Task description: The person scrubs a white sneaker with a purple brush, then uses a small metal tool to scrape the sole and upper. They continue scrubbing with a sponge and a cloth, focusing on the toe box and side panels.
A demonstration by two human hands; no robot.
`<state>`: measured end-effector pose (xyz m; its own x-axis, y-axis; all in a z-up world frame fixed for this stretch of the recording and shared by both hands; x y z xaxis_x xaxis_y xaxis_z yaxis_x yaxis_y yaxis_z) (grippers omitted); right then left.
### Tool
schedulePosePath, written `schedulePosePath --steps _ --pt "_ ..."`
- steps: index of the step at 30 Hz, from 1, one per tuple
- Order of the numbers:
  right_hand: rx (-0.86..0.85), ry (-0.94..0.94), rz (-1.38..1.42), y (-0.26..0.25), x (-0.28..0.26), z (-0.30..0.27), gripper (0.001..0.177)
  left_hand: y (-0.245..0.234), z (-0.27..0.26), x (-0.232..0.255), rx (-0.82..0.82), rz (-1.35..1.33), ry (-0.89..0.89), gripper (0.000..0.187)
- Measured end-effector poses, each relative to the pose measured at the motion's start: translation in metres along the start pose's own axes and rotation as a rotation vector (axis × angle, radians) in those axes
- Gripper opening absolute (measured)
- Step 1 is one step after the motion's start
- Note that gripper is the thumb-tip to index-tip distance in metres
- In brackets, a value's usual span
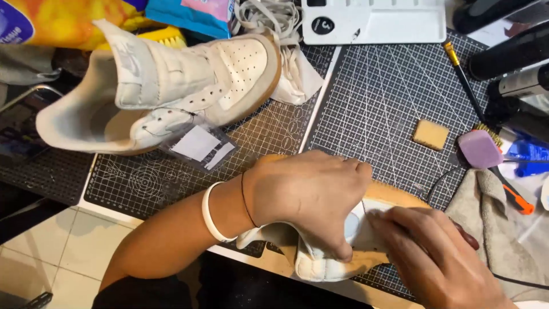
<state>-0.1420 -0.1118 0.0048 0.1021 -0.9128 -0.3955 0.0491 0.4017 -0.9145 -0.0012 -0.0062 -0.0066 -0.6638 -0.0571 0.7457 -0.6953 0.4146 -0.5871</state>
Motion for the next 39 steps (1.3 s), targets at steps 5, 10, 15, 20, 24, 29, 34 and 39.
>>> schedulePosePath --steps 5,10,15,20,24,29,34,39 --pt "-0.002 -0.004 -0.023 0.004 0.003 0.008 0.024 -0.004 -0.001 0.005 -0.025 -0.062 0.054 0.092" --pt "-0.084 -0.067 -0.050 -0.002 0.005 -0.006 0.022 -0.001 -0.002 0.003 -0.040 -0.012 -0.039 0.077" --pt "-0.044 -0.021 -0.029 0.004 0.001 0.010 0.021 0.002 0.001 0.003 -0.036 0.005 -0.035 0.078" --pt "-0.077 -0.022 0.053 0.001 0.010 0.005 0.025 0.004 0.002 -0.001 -0.007 -0.024 0.026 0.081" --pt "-0.145 -0.142 0.012 -0.002 0.018 -0.003 0.021 0.003 0.002 -0.003 -0.006 0.036 0.016 0.084" --pt "-0.079 -0.139 0.049 -0.001 0.019 0.003 0.023 -0.002 0.003 0.003 -0.064 -0.011 -0.061 0.076" --pt "-0.294 -0.180 0.057 -0.012 0.026 0.002 0.025 0.004 0.004 0.000 -0.058 0.031 -0.016 0.084" --pt "-0.176 -0.189 0.107 -0.006 0.028 0.010 0.023 -0.004 0.002 0.005 -0.040 -0.043 -0.037 0.074"
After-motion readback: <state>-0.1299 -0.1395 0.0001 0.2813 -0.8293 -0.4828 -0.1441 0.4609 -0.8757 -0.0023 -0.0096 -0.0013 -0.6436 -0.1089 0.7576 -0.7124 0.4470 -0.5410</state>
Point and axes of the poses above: each hand's wrist, its own z-axis towards the middle knuckle, its own y-axis out of the palm, x = y × z, the point moved 1 cm from there along z, towards the middle knuckle, and after that the axes turned 15 degrees about y, right-handed, at the moved point
